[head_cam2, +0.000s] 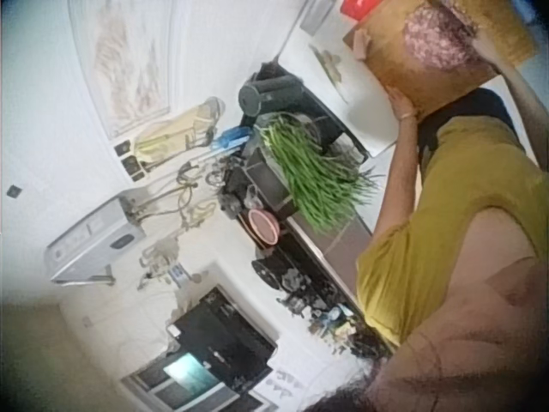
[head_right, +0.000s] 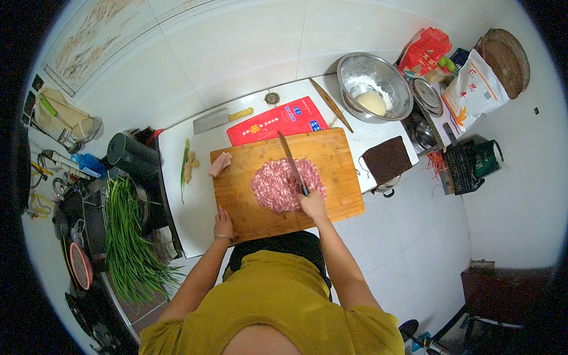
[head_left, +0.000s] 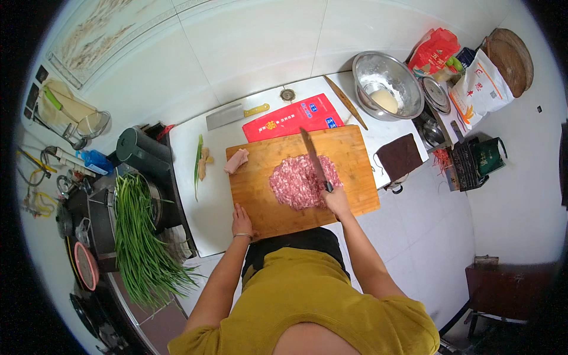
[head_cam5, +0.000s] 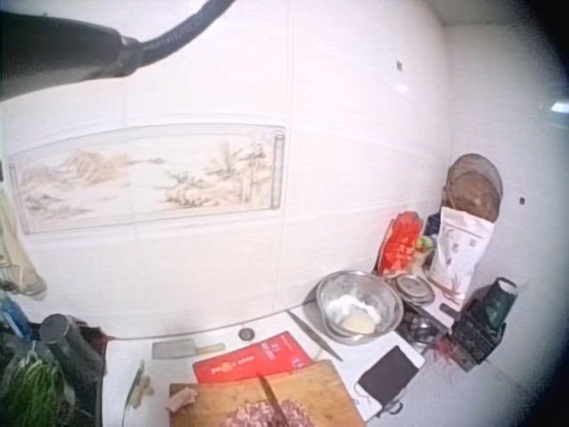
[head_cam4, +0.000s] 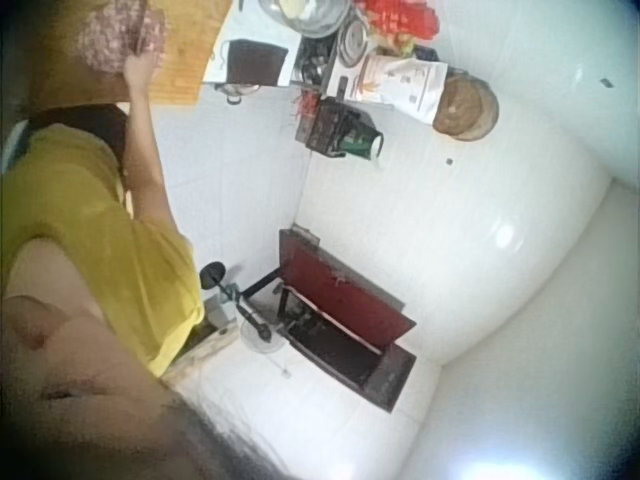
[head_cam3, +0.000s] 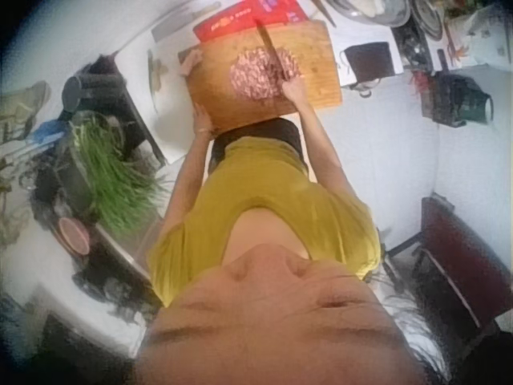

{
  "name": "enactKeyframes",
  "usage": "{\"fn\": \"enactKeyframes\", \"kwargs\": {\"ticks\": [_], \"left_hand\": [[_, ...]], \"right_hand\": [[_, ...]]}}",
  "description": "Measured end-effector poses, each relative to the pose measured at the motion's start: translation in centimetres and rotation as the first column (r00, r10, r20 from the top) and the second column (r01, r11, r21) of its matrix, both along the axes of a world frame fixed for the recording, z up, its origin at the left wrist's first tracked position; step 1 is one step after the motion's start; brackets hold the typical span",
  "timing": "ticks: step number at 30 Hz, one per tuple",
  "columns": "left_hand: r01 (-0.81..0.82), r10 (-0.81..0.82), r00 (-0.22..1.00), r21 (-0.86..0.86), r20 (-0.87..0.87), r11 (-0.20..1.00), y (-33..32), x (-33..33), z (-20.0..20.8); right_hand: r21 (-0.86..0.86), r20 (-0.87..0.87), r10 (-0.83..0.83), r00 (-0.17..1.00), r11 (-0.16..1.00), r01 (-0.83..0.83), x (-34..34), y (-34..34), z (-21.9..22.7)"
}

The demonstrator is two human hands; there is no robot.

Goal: The person repeatedly chops a pile of ground meat on a wooden cutting board using a cleaver. The meat is progressively minced into a finer consistency throughout the clip.

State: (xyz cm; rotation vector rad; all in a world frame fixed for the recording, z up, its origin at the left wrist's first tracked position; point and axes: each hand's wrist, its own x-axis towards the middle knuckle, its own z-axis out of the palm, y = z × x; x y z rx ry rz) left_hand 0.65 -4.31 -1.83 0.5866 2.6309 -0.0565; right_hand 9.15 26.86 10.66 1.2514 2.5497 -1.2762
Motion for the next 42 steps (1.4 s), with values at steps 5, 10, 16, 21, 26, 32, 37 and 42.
{"fn": "enactKeyframes", "kwargs": {"ticks": [5,10,16,21,26,32,37,42], "left_hand": [[-0.022,0.025,0.998,-0.041,0.051,0.999,0.8,0.0,2.3],[-0.022,0.024,0.998,-0.035,0.063,0.999,0.6,0.3,2.4],[-0.029,0.036,0.996,-0.073,0.087,0.997,1.2,-0.3,3.1],[-0.023,0.025,0.999,-0.045,0.032,0.999,0.6,-0.1,1.1],[-0.005,0.005,1.0,-0.058,0.007,0.998,0.3,-0.5,-0.9],[0.058,-0.071,0.967,-0.059,-0.244,0.997,-1.5,-0.2,-5.0],[-0.024,0.028,0.995,-0.041,0.101,0.999,1.5,-0.4,4.7],[0.019,-0.019,1.0,-0.058,0.008,0.998,0.7,-0.4,1.3]], "right_hand": [[0.111,-0.281,-0.153,0.947,0.975,0.19,1.1,-3.7,-4.1],[-0.217,0.244,-0.009,0.97,0.974,0.064,-0.6,-2.4,0.6],[0.13,-0.139,-0.073,0.988,0.987,0.091,1.0,-5.2,-3.7],[-0.069,0.156,0.055,0.986,0.997,-0.045,-0.4,-3.0,-2.9],[-0.068,-0.284,-0.115,0.952,0.993,0.099,-0.5,-5.8,-1.5],[-0.066,0.173,0.156,0.972,0.987,-0.147,-1.5,-4.9,-2.2],[0.031,-0.024,-0.041,0.999,0.999,0.042,-1.3,-5.9,1.0],[-0.04,0.295,0.077,0.952,0.997,-0.068,0.5,-4.8,-4.5]]}}
